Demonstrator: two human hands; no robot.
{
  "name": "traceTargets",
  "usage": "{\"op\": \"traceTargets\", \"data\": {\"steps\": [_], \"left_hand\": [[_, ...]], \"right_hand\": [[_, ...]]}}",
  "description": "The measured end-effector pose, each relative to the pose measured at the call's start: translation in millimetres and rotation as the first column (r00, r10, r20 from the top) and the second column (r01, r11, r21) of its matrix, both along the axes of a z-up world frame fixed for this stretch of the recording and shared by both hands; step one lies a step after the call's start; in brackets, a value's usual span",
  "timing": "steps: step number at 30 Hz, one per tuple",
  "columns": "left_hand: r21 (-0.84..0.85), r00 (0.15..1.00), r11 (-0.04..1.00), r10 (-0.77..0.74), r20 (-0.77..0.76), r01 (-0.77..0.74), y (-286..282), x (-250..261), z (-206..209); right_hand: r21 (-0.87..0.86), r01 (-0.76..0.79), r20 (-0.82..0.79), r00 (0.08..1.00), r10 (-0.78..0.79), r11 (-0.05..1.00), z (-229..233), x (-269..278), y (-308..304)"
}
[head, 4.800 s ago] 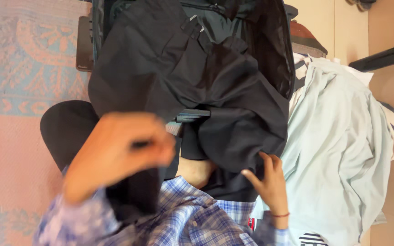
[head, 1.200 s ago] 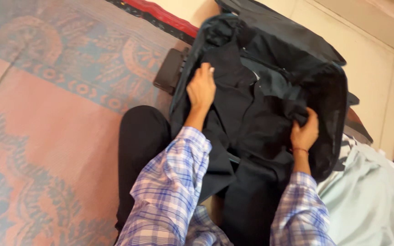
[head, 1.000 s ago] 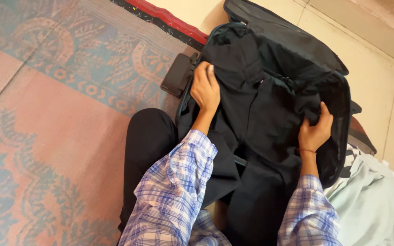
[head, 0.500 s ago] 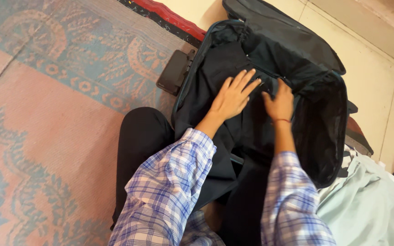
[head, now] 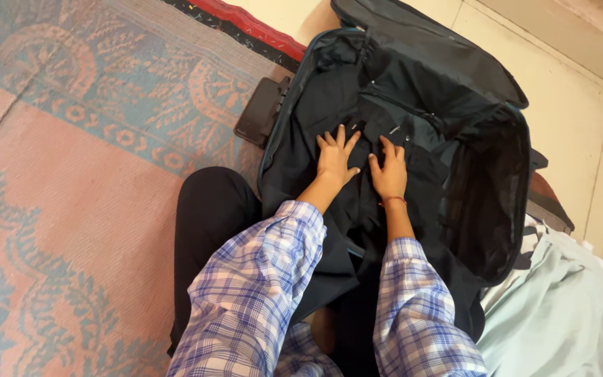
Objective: The person buttons a light blue shirt, folds it, and places it into a suitcase before unfolding and rearranging a pair of black trousers inside the suitcase.
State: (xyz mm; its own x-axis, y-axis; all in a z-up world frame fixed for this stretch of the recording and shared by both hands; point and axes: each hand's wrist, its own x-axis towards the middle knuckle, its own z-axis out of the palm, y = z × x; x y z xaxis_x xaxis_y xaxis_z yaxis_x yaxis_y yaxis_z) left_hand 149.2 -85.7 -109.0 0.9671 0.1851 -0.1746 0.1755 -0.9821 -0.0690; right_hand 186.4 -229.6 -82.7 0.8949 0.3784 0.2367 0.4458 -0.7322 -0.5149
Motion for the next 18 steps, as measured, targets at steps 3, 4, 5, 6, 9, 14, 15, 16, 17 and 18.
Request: {"op": "traceTargets", "data": {"steps": [3, 4, 5, 6, 9, 14, 15, 16, 17, 18], "left_hand": [[0.012, 0.988, 0.998, 0.067, -0.139, -0.066, -11, 32, -6], [0.000, 0.965, 0.991, 0.132, -0.227, -0.135, -18, 47, -10], [-0.002, 0.965, 0.991, 0.129, -0.227, -0.133, -25, 61, -13], [0.063, 0.970, 0.973, 0.228, -0.087, -0.223, -30, 70, -11], [-0.073, 0.944, 0.957, 0.290, 0.156, -0.282, -30, 52, -20], [-0.364, 0.777, 0.927, 0.292, 0.558, -0.087, -6, -15, 8], [-0.423, 0.744, 0.906, 0.290, 0.602, -0.010, -5, -19, 15], [-0.476, 0.708, 0.877, 0.294, 0.642, 0.068, -5, -23, 20], [-0.477, 0.711, 0.876, 0.296, 0.638, 0.064, -4, -25, 24], [-0.443, 0.658, 0.884, 0.244, 0.712, 0.151, -5, -23, 29]], "right_hand": [[-0.012, 0.021, -0.050, 0.999, -0.021, 1.000, -8, 6, -1], [-0.014, 0.023, -0.049, 0.998, -0.024, 1.000, -11, 7, -2], [-0.002, 0.017, -0.035, 0.999, -0.017, 1.000, -13, 8, -3], [0.011, 0.007, -0.019, 1.000, -0.007, 1.000, -14, 10, -3], [0.075, 0.034, -0.082, 0.996, -0.028, 0.997, -12, 3, -7], [0.122, 0.092, -0.134, 0.988, -0.076, 0.988, 4, -23, 2], [0.153, 0.097, -0.132, 0.988, -0.077, 0.983, 10, -28, 4], [0.152, 0.097, -0.136, 0.988, -0.076, 0.984, 16, -30, 6], [0.094, 0.103, -0.195, 0.977, -0.083, 0.990, 21, -31, 6], [0.034, 0.109, -0.250, 0.963, -0.097, 0.993, 23, -30, 5]]}}
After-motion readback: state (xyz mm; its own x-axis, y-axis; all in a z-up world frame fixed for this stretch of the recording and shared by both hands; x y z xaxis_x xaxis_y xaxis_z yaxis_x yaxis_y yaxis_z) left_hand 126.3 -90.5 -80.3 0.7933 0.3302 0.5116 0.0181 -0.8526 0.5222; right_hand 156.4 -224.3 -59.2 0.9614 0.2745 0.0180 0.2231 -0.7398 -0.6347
